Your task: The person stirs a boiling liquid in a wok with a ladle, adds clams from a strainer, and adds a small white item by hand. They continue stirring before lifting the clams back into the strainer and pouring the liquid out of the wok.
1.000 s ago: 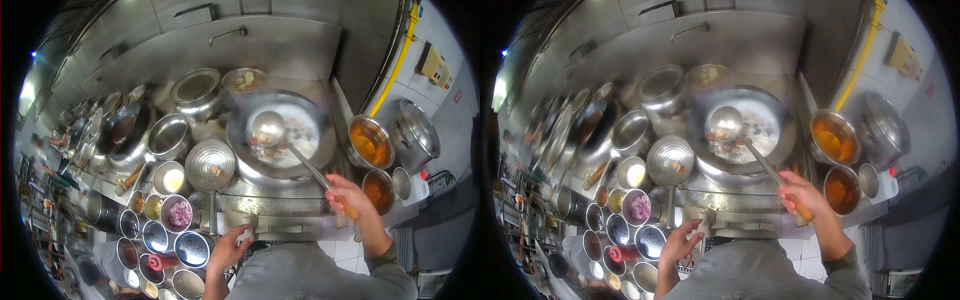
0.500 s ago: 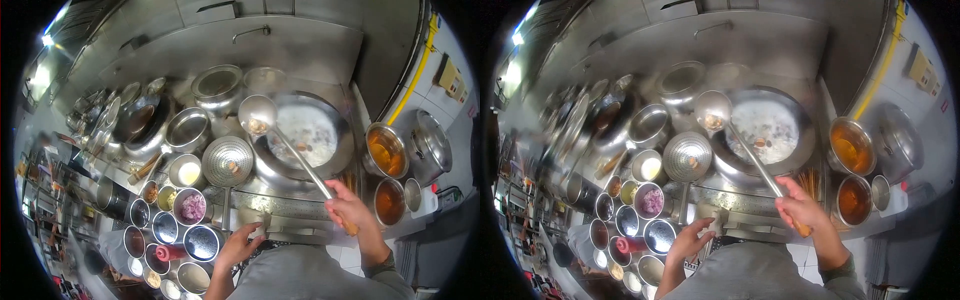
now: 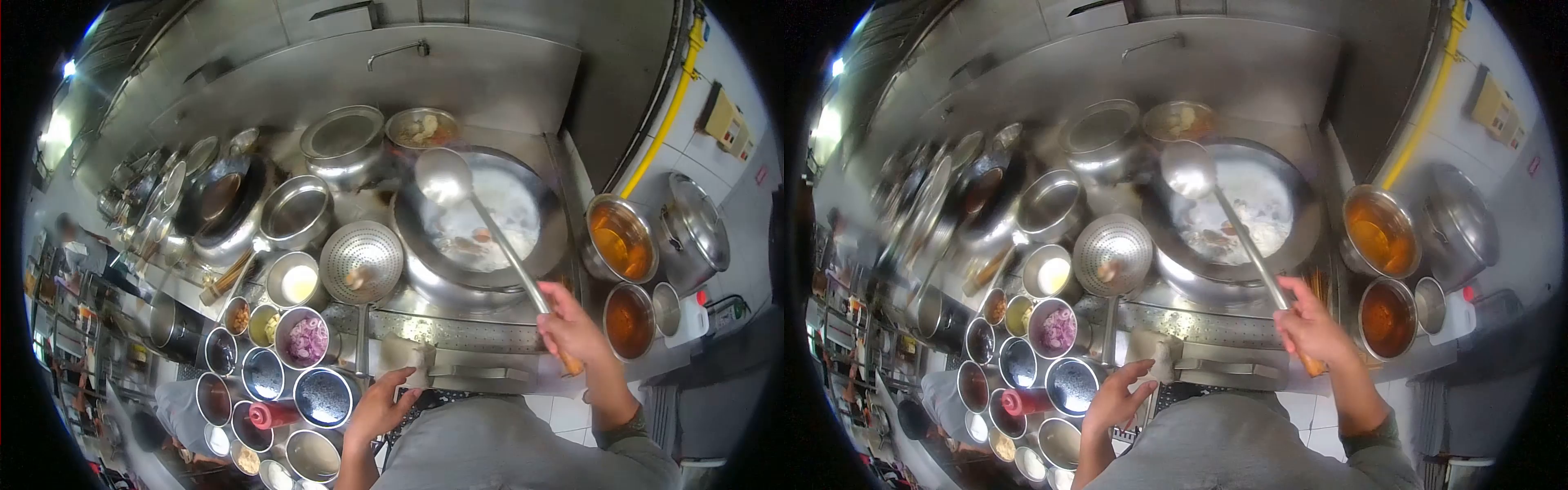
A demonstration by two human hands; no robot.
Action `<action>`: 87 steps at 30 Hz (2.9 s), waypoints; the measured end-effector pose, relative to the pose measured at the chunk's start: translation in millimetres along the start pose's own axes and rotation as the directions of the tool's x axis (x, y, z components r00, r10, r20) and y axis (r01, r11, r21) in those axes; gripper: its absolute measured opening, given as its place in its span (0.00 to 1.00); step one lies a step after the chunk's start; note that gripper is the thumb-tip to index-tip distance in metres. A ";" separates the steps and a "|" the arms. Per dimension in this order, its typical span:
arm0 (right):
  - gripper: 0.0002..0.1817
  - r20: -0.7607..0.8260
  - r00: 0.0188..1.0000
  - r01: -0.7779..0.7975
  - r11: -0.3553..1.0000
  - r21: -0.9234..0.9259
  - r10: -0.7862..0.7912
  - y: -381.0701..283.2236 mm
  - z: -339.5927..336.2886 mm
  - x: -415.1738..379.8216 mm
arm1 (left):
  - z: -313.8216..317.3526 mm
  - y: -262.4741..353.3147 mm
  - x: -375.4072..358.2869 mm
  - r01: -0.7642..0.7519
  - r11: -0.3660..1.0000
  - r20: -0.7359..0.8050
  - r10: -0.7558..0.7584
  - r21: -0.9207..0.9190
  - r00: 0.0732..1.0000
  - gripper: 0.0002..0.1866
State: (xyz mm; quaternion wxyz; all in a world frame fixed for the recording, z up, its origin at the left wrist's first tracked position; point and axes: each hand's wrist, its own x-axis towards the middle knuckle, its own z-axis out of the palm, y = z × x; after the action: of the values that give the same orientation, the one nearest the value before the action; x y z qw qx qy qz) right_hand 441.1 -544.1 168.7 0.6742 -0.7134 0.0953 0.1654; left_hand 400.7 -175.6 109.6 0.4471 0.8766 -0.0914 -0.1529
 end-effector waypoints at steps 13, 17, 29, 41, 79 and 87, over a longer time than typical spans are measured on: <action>0.29 -0.052 0.982 -0.189 0.952 -0.241 0.182 -24.0 -61.8 -65.6 | 10.8 17.6 14.3 -0.033 0.998 0.049 0.031 0.049 0.998 0.26; 0.30 0.015 0.972 -0.227 0.952 -0.206 0.235 -26.5 -72.2 -77.8 | 14.9 19.1 17.1 -0.047 0.997 0.050 0.043 0.069 0.998 0.26; 0.31 -0.105 0.974 -0.227 0.902 -0.368 0.203 -25.3 -89.4 -94.7 | 20.8 13.9 16.5 -0.025 1.000 0.053 0.024 0.007 0.998 0.25; 0.30 0.082 0.960 -0.269 0.963 0.018 0.267 -31.9 -91.4 -106.9 | 17.8 11.6 18.7 -0.008 1.000 0.056 0.009 -0.027 0.998 0.25; 0.33 -0.065 0.981 -0.192 0.872 -0.451 0.183 -45.5 -32.0 -67.7 | 2.3 15.0 17.8 0.032 0.999 0.092 -0.034 0.025 0.995 0.26; 0.32 -0.117 0.993 -0.074 0.698 -0.713 -0.014 -35.0 -30.2 -18.0 | 0.3 23.1 11.3 0.124 0.991 0.101 -0.128 0.043 0.987 0.27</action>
State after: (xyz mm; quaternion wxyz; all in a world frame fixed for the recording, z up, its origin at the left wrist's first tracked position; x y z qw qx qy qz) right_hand 440.2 -573.1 208.9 0.3346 -0.9259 0.0733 0.1595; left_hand 410.6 -192.8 126.1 0.4149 0.8796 -0.0616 -0.2244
